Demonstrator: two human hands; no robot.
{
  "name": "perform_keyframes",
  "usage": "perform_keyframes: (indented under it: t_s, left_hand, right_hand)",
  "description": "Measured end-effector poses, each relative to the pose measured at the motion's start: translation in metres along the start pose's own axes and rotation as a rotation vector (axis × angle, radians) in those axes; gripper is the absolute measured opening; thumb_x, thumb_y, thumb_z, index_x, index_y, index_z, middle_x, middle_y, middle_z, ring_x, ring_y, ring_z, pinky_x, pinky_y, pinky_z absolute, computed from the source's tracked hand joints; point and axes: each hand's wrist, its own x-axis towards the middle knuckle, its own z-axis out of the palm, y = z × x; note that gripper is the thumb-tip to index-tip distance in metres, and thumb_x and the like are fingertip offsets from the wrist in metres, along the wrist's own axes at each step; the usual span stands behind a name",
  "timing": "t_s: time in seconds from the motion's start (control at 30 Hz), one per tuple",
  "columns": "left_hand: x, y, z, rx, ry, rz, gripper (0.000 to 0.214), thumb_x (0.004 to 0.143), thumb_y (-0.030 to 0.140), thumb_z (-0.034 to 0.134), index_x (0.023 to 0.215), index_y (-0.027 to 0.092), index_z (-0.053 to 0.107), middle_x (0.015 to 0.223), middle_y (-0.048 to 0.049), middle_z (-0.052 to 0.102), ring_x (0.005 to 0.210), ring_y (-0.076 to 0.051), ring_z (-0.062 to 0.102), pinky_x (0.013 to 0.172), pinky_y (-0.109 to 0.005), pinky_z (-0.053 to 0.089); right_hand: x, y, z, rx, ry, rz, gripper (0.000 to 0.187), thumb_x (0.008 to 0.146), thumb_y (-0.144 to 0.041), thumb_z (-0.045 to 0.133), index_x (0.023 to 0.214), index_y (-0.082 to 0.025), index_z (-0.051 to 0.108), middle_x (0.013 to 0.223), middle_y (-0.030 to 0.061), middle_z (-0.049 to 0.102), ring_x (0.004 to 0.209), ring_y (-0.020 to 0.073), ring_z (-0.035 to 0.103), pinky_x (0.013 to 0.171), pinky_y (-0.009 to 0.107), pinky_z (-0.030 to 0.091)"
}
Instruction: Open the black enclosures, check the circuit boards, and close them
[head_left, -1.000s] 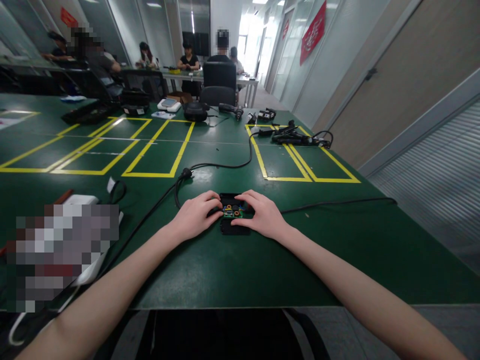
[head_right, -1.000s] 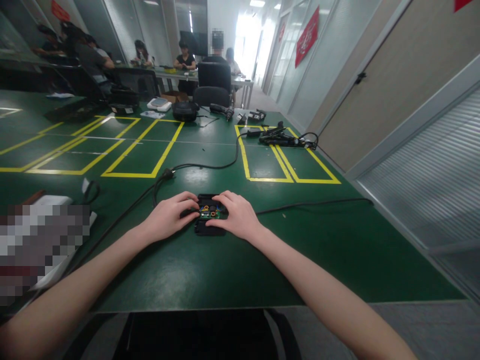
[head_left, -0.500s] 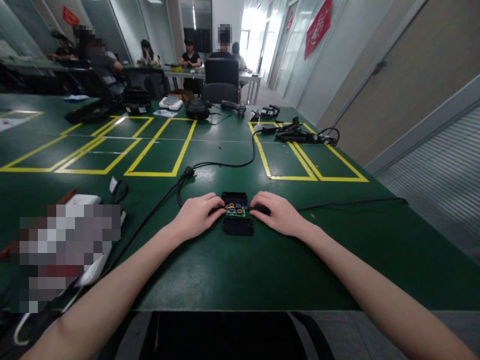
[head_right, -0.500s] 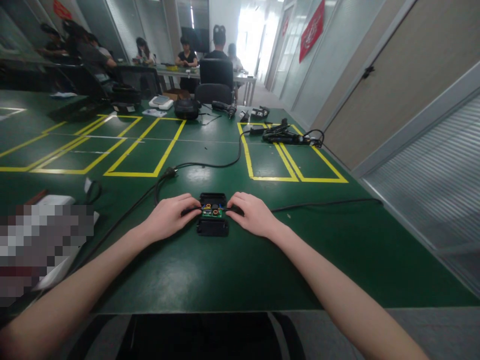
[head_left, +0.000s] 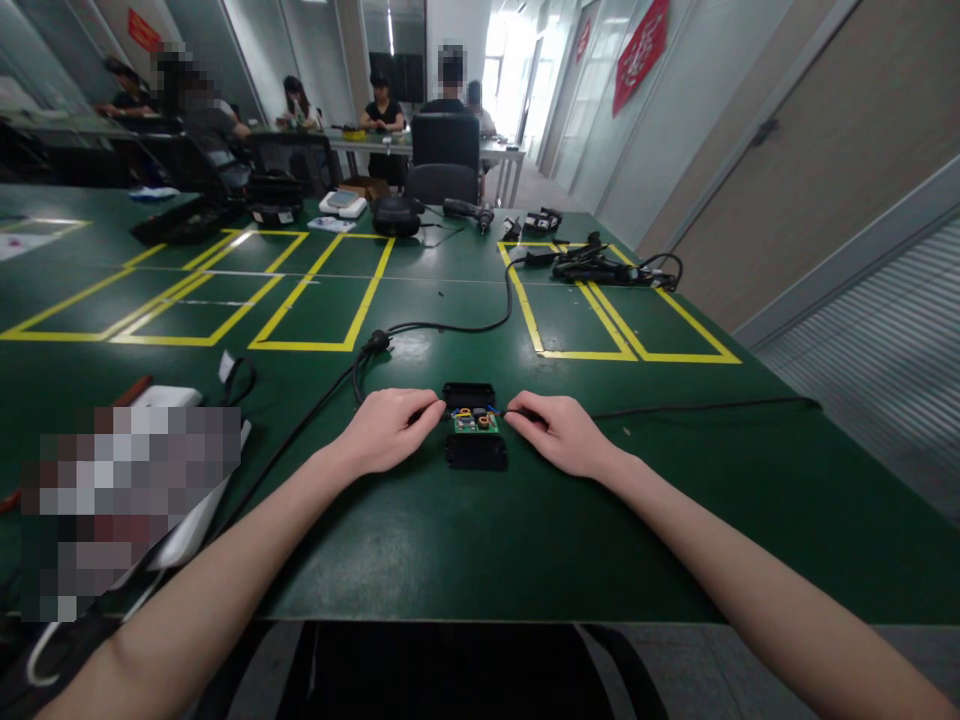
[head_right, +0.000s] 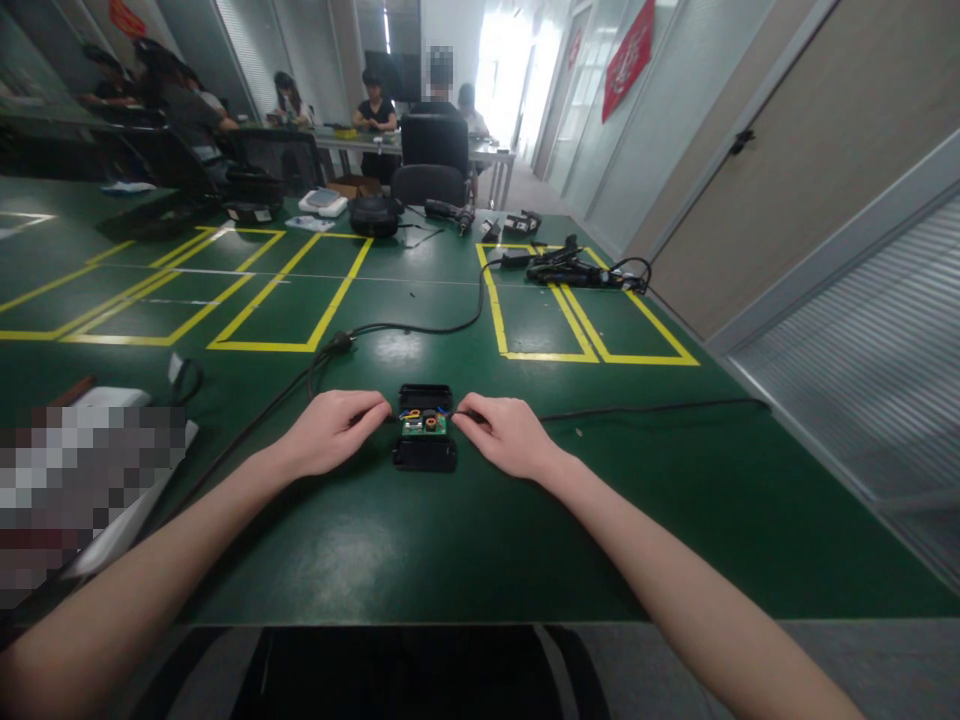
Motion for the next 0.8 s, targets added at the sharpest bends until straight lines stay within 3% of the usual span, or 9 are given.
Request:
perform_keyframes:
  t_s: [0.2,0.53,0.8]
  left_hand:
    - [-0.0010,0.0012,-0.0018,-0.059,-0.019,0.052,0.034,0.098,0.031,0.041,0.070,0.019,0.056,0.062,0.0011,0.055,0.057,-0.014,0.051,0.061,-0.026,0.033]
    - [-0.0046,0.0004,-0.0011,-0.048,-0.065,0.119,0.017,0.082,0.026,0.051,0.073,0.018,0.064,0.060,0.0021,0.057,0.052,-0.012,0.048,0.057,-0.025,0.034]
    - [-0.0053,0.0014,-0.0026,-0.038,-0.086,0.109,0.016,0.079,0.027,0.054,0.069,0.019,0.063,0.056,0.0035,0.052,0.049,-0.011,0.046,0.054,-0.024,0.032]
  right_hand:
    - [-0.0031,0.0003,-0.0002,0.059,0.035,-0.063,0.025,0.100,-0.036,0.053,0.085,-0.019,0.064,0.063,-0.0009,0.060,0.052,0.0128,0.051,0.058,0.026,0.036]
    - [-0.0057,0.0035,-0.0015,0.067,-0.031,-0.170,0.022,0.098,-0.034,0.056,0.086,-0.018,0.067,0.064,-0.0012,0.061,0.052,0.0110,0.051,0.057,0.024,0.036]
    - [-0.0060,-0.0042,-0.0025,0.050,-0.072,-0.216,0.022,0.097,-0.033,0.056,0.086,-0.018,0.068,0.068,0.0010,0.067,0.053,0.0117,0.055,0.058,0.024,0.038]
